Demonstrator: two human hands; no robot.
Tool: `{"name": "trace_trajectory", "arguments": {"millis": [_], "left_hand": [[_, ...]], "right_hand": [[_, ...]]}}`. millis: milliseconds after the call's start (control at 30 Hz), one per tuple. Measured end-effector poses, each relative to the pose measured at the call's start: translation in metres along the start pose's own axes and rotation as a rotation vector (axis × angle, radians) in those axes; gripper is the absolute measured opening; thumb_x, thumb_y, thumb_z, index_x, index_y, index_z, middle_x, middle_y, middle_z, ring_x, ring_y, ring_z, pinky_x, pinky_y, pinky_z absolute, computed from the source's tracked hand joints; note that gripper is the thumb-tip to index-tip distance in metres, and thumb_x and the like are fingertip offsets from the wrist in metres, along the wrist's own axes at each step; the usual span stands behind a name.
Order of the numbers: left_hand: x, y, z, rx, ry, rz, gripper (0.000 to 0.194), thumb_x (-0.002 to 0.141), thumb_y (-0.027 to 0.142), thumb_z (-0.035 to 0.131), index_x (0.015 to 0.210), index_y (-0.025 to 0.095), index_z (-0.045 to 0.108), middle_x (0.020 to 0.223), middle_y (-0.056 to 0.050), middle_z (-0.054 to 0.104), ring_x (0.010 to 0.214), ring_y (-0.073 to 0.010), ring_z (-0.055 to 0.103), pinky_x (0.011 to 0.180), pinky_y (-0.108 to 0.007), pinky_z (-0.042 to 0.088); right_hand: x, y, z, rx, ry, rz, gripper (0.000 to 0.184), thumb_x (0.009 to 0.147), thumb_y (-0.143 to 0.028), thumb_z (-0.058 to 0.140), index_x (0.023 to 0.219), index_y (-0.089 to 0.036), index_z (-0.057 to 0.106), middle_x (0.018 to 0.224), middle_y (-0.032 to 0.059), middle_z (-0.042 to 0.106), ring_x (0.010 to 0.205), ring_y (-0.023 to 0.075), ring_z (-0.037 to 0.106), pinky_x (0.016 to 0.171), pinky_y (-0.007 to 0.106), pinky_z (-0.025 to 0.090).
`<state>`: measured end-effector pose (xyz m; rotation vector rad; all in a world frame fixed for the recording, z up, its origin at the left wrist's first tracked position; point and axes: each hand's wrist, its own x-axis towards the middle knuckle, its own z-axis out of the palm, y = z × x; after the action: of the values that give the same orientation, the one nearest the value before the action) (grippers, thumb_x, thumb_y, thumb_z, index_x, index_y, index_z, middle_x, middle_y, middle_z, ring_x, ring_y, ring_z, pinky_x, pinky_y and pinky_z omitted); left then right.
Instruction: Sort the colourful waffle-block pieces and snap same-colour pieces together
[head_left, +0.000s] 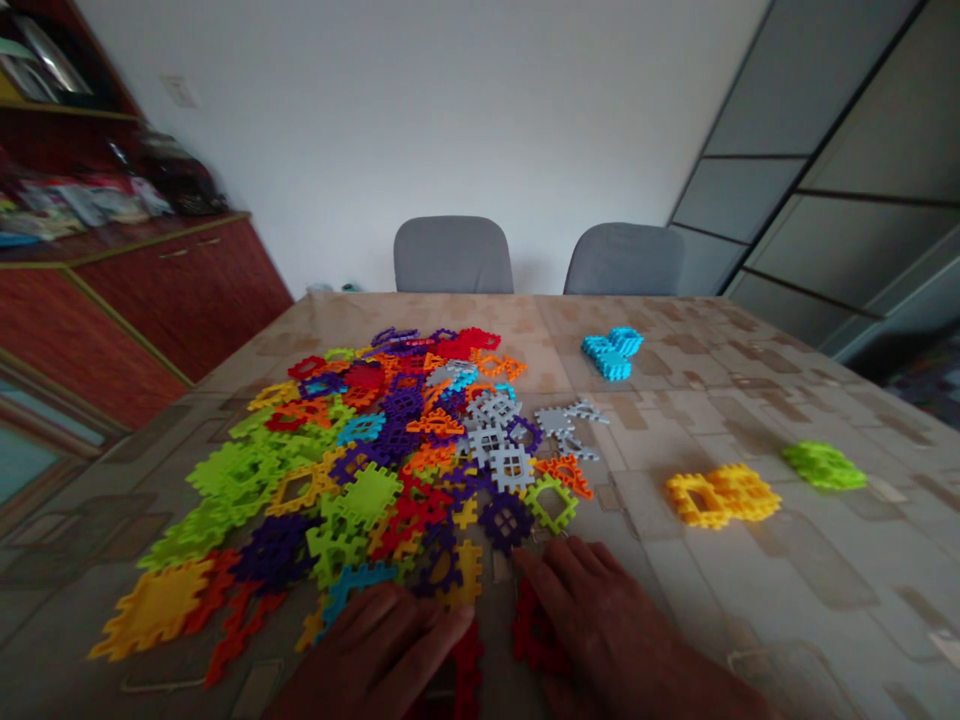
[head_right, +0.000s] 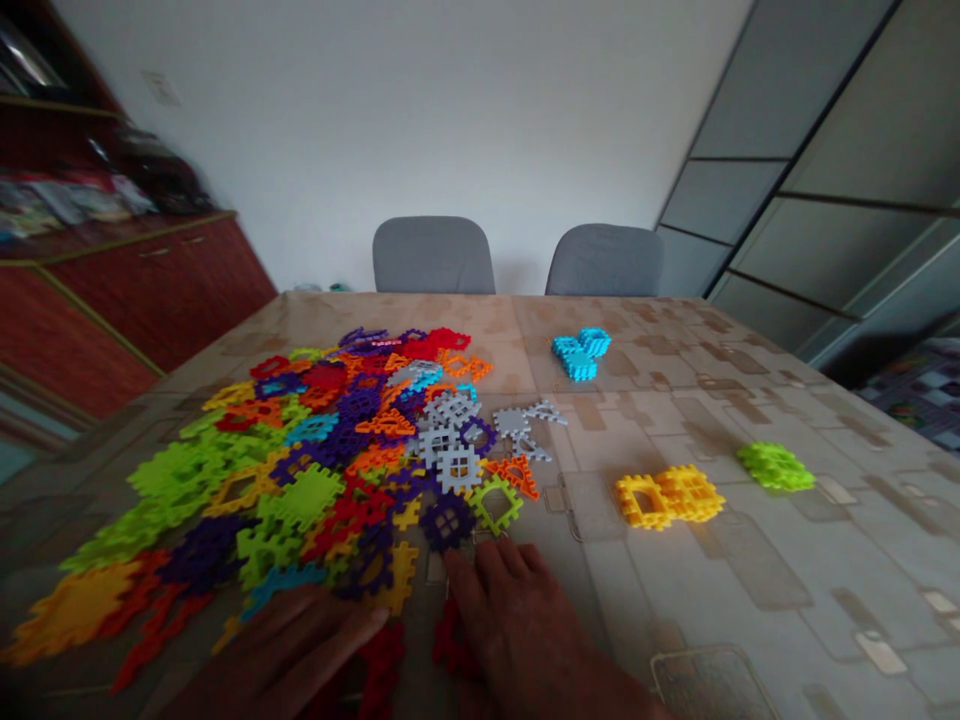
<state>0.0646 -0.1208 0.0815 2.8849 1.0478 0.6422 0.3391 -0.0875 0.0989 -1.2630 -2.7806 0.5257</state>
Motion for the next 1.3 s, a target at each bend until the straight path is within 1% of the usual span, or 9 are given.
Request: {"name": "trace_trajectory", "arguments": {"millis": [200, 333, 433, 633, 733, 833, 1033, 1167, 1300], "left_hand": [[0.009, 0.005, 0.0, 0.001, -0.055, -0.032, 0.055, 0.103, 0.034, 0.051, 0.154, 0.026, 0.034, 0.119, -0.002, 0.073, 0.101, -0.0198, 0.066, 0.09, -0.026, 0.054], [0.011, 0.005, 0.003, -0.024, -0.082, -0.062, 0.067, 0.098, 0.034, 0.059, 0.157, 0.029, 0.029, 0.121, -0.003, 0.072, 0.103, -0.0214, 0.066, 0.091, -0.027, 0.054], [0.01, 0.004, 0.004, -0.01, -0.076, -0.053, 0.071, 0.099, 0.044, 0.059, 0.159, 0.029, 0.025, 0.121, -0.003, 0.072, 0.103, -0.022, 0.066, 0.092, -0.027, 0.055], [0.013, 0.001, -0.005, -0.016, -0.05, -0.081, 0.072, 0.1, 0.052, 0.055, 0.16, 0.034, 0.02, 0.123, -0.002, 0.072, 0.105, -0.0213, 0.067, 0.094, -0.026, 0.054], [0.013, -0.007, -0.01, 0.048, -0.047, -0.115, 0.085, 0.089, 0.063, 0.066, 0.159, 0.034, 0.026, 0.128, -0.002, 0.07, 0.108, -0.0237, 0.068, 0.093, -0.027, 0.055], [0.016, -0.019, -0.014, 0.135, -0.002, -0.112, 0.085, 0.085, 0.061, 0.07, 0.157, 0.03, 0.034, 0.133, -0.003, 0.069, 0.111, -0.0255, 0.069, 0.088, -0.027, 0.058], [0.05, -0.037, -0.027, 0.201, 0.086, -0.104, 0.067, 0.087, 0.038, 0.064, 0.15, 0.027, 0.043, 0.129, -0.004, 0.071, 0.107, -0.0239, 0.073, 0.081, -0.028, 0.063], [0.081, -0.05, -0.03, 0.079, 0.054, -0.195, 0.075, 0.08, 0.026, 0.067, 0.15, 0.031, 0.039, 0.136, -0.003, 0.066, 0.117, -0.0252, 0.068, 0.095, -0.033, 0.058], [0.11, -0.064, -0.025, -0.084, -0.003, -0.326, 0.074, 0.081, 0.024, 0.066, 0.149, 0.035, 0.04, 0.142, -0.001, 0.062, 0.124, -0.0243, 0.063, 0.106, -0.034, 0.05]], "right_hand": [[-0.003, 0.002, 0.003, 0.001, -0.017, 0.054, 0.079, 0.065, -0.017, 0.063, 0.143, -0.013, 0.051, 0.124, 0.0165, 0.065, 0.111, 0.0351, 0.059, 0.095, 0.05, 0.05], [-0.01, 0.009, 0.001, -0.024, 0.012, 0.074, 0.081, 0.068, -0.022, 0.071, 0.146, -0.016, 0.048, 0.125, 0.0163, 0.066, 0.11, 0.0351, 0.061, 0.094, 0.05, 0.05], [-0.015, 0.017, -0.014, 0.002, 0.049, 0.03, 0.084, 0.069, -0.025, 0.078, 0.147, -0.019, 0.047, 0.129, 0.0149, 0.065, 0.113, 0.0337, 0.06, 0.098, 0.048, 0.048], [-0.011, 0.025, -0.057, 0.084, -0.09, -0.22, 0.047, 0.085, -0.009, 0.064, 0.129, -0.025, 0.061, 0.128, 0.0058, 0.067, 0.119, 0.0235, 0.057, 0.1, 0.038, 0.046], [-0.004, 0.021, -0.061, 0.068, -0.094, -0.345, 0.035, 0.094, -0.014, 0.059, 0.127, -0.025, 0.063, 0.122, 0.0045, 0.07, 0.121, 0.021, 0.058, 0.103, 0.036, 0.044], [0.003, 0.018, -0.062, 0.001, -0.093, -0.421, 0.022, 0.099, -0.017, 0.059, 0.119, -0.023, 0.066, 0.118, 0.002, 0.072, 0.122, 0.0179, 0.057, 0.11, 0.033, 0.039], [0.015, 0.02, -0.063, -0.139, -0.084, -0.511, 0.011, 0.097, -0.018, 0.064, 0.106, -0.018, 0.07, 0.114, 0.0036, 0.073, 0.123, 0.0167, 0.057, 0.109, 0.029, 0.039], [0.021, 0.027, -0.054, -0.157, -0.032, -0.55, 0.011, 0.095, -0.02, 0.065, 0.104, -0.016, 0.07, 0.106, 0.0068, 0.073, 0.11, 0.0201, 0.063, 0.097, 0.032, 0.046], [0.025, 0.043, -0.06, -0.153, -0.082, -0.541, 0.016, 0.088, -0.019, 0.07, 0.103, -0.014, 0.067, 0.105, 0.0086, 0.072, 0.099, 0.023, 0.064, 0.09, 0.034, 0.049]]}}
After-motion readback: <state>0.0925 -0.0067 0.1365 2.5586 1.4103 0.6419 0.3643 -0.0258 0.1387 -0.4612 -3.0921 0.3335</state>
